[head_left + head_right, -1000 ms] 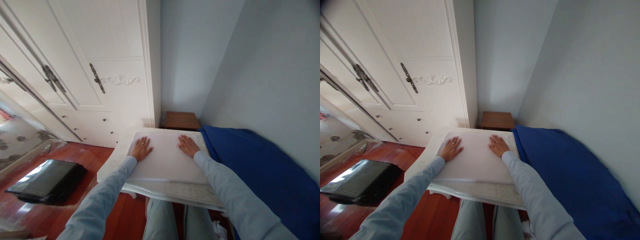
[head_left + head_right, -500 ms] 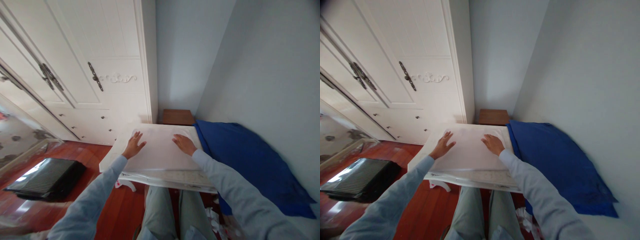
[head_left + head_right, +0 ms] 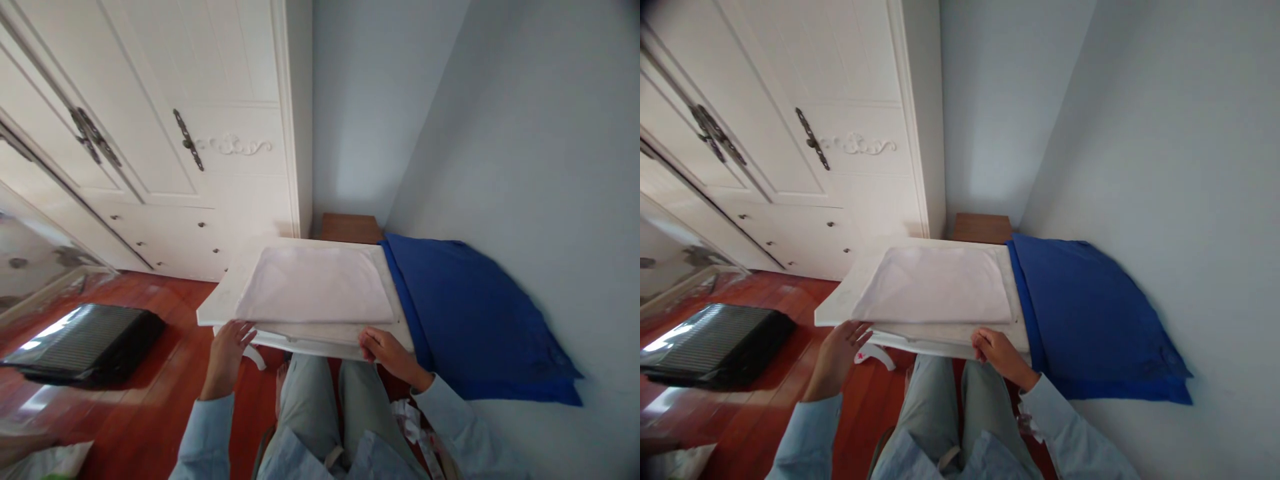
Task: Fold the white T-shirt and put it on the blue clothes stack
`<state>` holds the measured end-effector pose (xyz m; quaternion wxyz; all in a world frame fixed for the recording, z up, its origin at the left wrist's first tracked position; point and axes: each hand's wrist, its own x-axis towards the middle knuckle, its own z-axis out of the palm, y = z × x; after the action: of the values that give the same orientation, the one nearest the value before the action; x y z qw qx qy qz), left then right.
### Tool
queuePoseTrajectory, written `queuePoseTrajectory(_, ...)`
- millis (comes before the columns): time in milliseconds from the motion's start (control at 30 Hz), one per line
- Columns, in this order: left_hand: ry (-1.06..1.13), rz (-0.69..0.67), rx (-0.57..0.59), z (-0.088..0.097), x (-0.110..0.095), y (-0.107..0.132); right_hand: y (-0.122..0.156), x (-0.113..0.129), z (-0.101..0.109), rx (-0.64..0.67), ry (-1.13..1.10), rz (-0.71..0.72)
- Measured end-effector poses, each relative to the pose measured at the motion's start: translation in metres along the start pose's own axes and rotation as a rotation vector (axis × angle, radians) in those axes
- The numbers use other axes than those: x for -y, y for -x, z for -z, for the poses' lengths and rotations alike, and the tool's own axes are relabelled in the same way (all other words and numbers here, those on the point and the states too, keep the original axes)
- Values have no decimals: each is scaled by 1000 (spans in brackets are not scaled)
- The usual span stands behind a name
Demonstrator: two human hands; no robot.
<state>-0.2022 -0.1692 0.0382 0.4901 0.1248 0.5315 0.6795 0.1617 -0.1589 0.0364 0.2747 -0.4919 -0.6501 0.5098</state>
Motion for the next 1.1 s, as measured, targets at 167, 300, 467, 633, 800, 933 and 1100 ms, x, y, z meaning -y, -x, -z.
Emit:
queuePoseTrajectory(167, 160, 206, 21, -24, -12, -4, 1, -7, -21, -10, -96, -15)
queuePoseTrajectory(300, 73, 423, 105, -39, -14, -9, -2, -5, -37, 40, -339, -82)
queuePoseTrajectory(467, -81, 337, 52, -55, -11, -23, -11, 1, -45, 50, -802, -226)
queuePoseTrajectory(633, -95, 112, 30, -68, -14, -26, -29, 1, -64, 116, -1105, -289)
queuePoseTrajectory(800, 22, 76, 42, -71, -23, -25, -49, 1, -76, -2, -1321, -295)
queuePoseTrajectory(933, 66, 94, 14, -60, -32, -29, -46, -7, -55, -241, -1365, -282)
queuePoseTrajectory(1100, 17, 134, -70, -38, -37, -38, -28, -13, -1, -343, -1347, -366)
